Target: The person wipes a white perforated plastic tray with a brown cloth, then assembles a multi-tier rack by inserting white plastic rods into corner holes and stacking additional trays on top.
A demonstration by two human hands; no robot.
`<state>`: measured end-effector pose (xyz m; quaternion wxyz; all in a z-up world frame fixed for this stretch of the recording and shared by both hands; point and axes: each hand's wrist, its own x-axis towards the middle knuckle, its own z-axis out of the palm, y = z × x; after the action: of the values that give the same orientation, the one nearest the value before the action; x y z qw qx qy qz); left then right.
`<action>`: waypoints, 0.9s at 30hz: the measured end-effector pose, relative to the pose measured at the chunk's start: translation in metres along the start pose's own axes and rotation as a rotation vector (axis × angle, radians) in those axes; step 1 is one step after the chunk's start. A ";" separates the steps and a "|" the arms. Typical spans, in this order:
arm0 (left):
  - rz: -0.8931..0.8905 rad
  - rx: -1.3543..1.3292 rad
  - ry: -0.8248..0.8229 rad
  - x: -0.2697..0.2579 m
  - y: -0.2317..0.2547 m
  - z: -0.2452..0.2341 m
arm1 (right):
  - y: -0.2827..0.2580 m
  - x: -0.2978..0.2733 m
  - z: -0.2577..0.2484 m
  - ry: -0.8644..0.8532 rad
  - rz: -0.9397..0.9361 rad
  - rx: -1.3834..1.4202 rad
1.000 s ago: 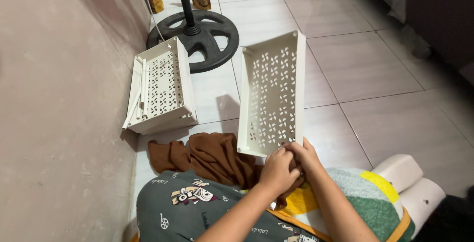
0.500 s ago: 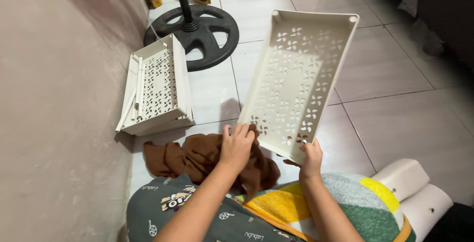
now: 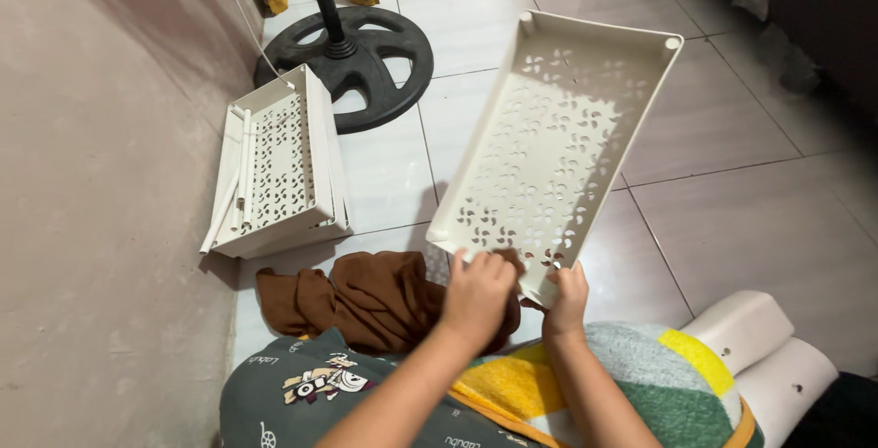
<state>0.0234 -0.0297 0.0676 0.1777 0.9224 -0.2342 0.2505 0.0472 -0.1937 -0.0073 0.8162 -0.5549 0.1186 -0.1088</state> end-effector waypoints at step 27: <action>-0.082 0.065 -0.053 -0.030 -0.067 0.000 | -0.031 -0.023 0.033 0.033 0.250 -0.209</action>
<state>0.0357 0.0358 0.0374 0.1513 0.9428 -0.1927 0.2259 0.0340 -0.1690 0.0351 0.7592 -0.6158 0.2107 -0.0027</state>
